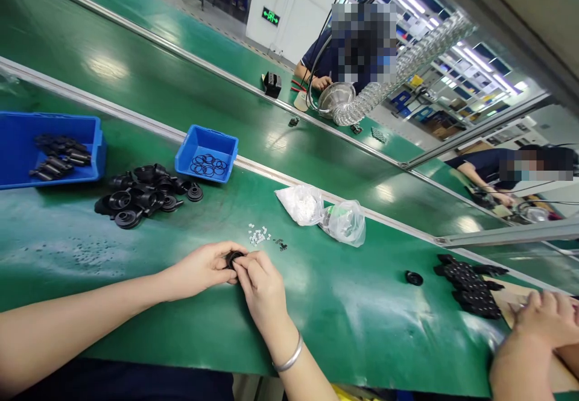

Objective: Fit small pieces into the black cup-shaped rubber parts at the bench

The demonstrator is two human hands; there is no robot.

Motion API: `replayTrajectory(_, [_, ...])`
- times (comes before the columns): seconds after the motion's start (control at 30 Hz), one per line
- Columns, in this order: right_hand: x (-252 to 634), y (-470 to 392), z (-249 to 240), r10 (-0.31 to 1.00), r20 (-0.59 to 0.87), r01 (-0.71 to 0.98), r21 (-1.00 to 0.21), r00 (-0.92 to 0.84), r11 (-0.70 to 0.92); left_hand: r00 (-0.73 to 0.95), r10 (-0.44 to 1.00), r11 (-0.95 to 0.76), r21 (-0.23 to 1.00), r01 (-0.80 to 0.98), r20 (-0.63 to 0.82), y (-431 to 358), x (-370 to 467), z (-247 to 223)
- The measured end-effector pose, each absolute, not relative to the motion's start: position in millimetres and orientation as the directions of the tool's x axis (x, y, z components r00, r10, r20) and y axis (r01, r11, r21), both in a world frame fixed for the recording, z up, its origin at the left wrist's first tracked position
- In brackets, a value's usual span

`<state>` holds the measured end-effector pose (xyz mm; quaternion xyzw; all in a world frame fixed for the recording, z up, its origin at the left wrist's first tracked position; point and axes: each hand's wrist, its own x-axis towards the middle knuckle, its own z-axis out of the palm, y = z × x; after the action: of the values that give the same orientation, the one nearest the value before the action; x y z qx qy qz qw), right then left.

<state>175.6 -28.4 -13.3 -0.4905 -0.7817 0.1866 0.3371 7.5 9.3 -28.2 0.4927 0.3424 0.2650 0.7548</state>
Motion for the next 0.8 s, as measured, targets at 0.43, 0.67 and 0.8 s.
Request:
replayTrajectory(0.43, [175.4,-42.2,-22.7,0.845,0.362,0.738,-0.423,-0.394,0.525,0.602,0.729,0.548,0.805,-0.228,-0.326,13.0,4.9,-22.5])
replayTrajectory(0.67, [175.7,-43.7,-21.1,0.854,0.356,0.716,-0.472,-0.379,0.515,0.604,0.734,0.545,0.800,-0.251,-0.310,13.3,3.7,-21.5])
replayTrajectory(0.8, [173.8,-38.4,-12.9,0.902,0.337,0.695,-0.580,-0.268,0.424,0.612,0.732,0.510,0.836,-0.204,-0.298,12.3,4.9,-24.8])
